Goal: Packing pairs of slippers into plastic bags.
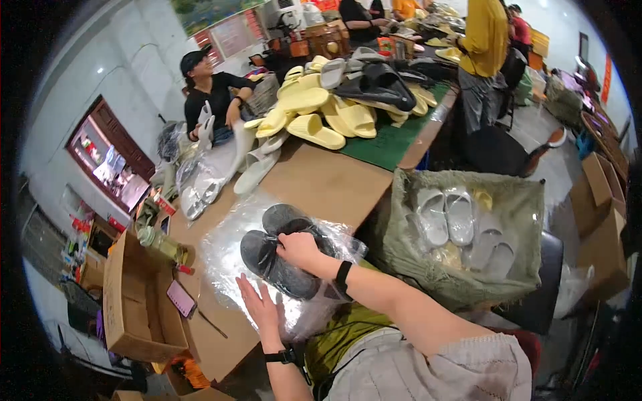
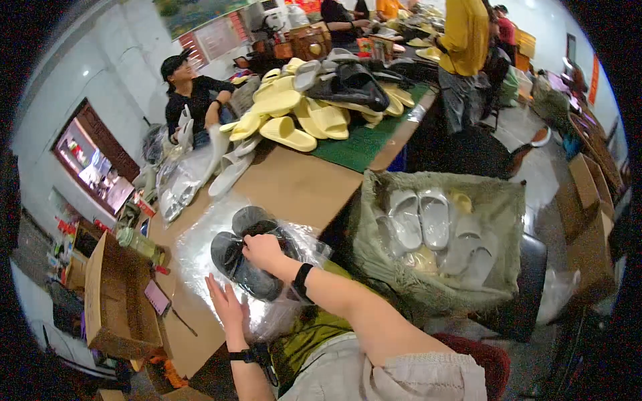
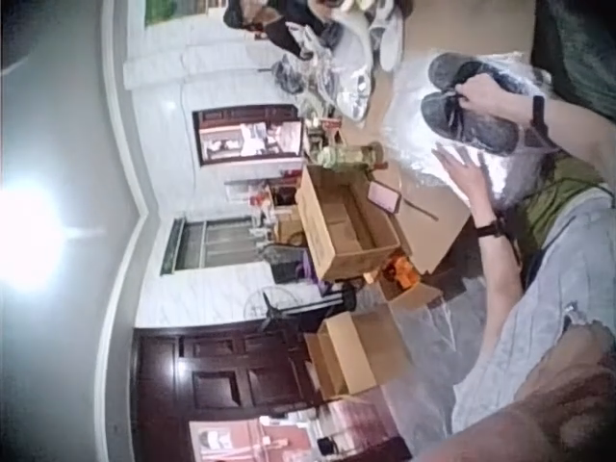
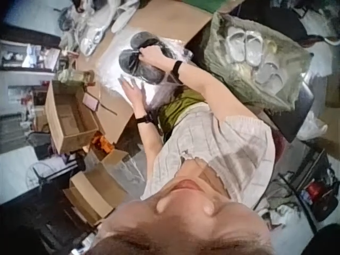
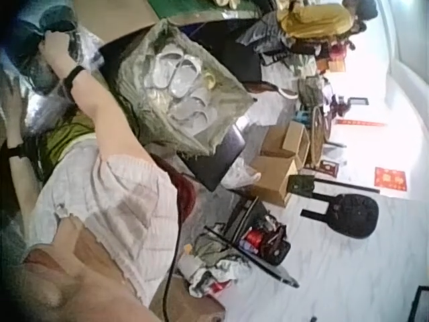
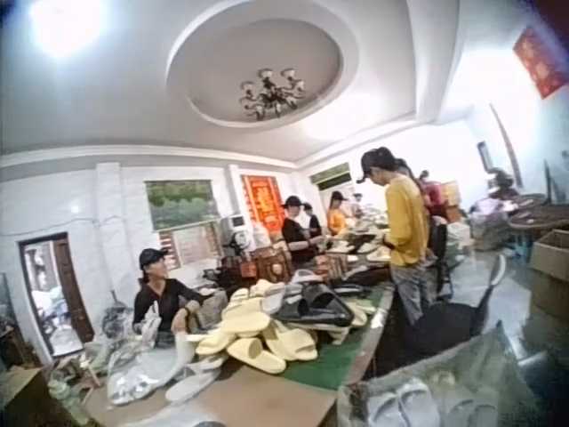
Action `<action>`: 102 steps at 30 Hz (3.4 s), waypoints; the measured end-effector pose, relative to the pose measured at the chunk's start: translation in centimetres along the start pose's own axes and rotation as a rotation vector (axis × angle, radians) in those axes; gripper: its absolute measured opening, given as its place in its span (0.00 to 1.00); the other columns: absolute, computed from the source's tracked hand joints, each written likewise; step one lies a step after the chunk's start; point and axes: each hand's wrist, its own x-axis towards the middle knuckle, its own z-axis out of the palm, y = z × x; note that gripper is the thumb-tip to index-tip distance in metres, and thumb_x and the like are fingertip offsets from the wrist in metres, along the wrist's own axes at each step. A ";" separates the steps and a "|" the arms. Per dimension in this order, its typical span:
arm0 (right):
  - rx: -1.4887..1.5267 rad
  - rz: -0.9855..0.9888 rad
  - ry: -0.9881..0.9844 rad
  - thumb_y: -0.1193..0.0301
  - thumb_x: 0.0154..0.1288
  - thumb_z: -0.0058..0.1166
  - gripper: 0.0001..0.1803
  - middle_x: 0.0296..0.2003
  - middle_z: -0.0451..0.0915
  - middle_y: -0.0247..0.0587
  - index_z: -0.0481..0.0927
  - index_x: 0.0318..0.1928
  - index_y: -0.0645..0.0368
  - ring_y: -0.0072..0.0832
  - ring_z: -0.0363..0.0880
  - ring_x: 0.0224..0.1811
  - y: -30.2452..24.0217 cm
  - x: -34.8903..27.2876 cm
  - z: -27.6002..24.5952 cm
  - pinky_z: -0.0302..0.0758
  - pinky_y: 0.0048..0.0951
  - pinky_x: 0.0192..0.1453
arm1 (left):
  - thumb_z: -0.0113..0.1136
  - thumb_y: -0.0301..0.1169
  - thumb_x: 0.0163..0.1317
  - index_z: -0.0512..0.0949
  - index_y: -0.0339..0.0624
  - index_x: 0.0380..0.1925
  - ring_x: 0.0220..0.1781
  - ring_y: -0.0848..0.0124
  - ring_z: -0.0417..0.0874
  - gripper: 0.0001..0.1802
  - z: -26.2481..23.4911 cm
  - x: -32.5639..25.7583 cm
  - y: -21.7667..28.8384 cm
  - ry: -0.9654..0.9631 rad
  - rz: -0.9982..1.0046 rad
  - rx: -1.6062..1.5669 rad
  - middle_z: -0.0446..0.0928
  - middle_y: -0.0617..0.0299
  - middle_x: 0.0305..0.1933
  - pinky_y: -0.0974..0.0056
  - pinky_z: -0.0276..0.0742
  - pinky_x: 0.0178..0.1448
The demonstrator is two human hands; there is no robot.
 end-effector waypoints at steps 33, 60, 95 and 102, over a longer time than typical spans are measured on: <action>-0.490 1.422 0.214 0.51 0.72 0.52 0.37 0.54 0.80 0.62 0.62 0.63 0.73 0.52 0.82 0.55 40.3 -29.9 -22.5 0.81 0.45 0.54 | 0.62 0.39 0.63 0.71 0.32 0.63 0.76 0.43 0.59 0.32 -0.1 -0.2 -0.3 -0.040 0.012 0.138 0.65 0.37 0.72 0.48 0.55 0.77; -0.468 0.005 0.149 0.60 0.56 0.65 0.19 0.64 0.67 0.52 0.84 0.47 0.52 0.49 0.65 0.65 18.5 9.0 -9.6 0.70 0.51 0.61 | 0.64 0.40 0.60 0.73 0.35 0.61 0.73 0.39 0.63 0.31 -0.5 0.3 0.8 -0.044 0.018 0.166 0.66 0.35 0.70 0.43 0.58 0.75; -0.182 -0.404 0.104 0.69 0.52 0.63 0.08 0.33 0.77 0.38 0.88 0.35 0.46 0.40 0.78 0.35 9.4 0.5 -11.4 0.74 0.41 0.42 | 0.63 0.39 0.62 0.75 0.34 0.58 0.71 0.38 0.65 0.28 -1.3 0.2 1.6 -0.013 0.050 0.184 0.68 0.34 0.67 0.43 0.60 0.73; -0.110 -0.738 0.075 0.67 0.54 0.64 0.19 0.41 0.76 0.36 0.84 0.50 0.42 0.35 0.76 0.40 1.7 -5.0 -13.8 0.73 0.38 0.42 | 0.62 0.42 0.61 0.74 0.33 0.58 0.70 0.38 0.64 0.30 -0.3 -0.1 0.2 0.005 0.067 0.211 0.67 0.34 0.68 0.42 0.59 0.73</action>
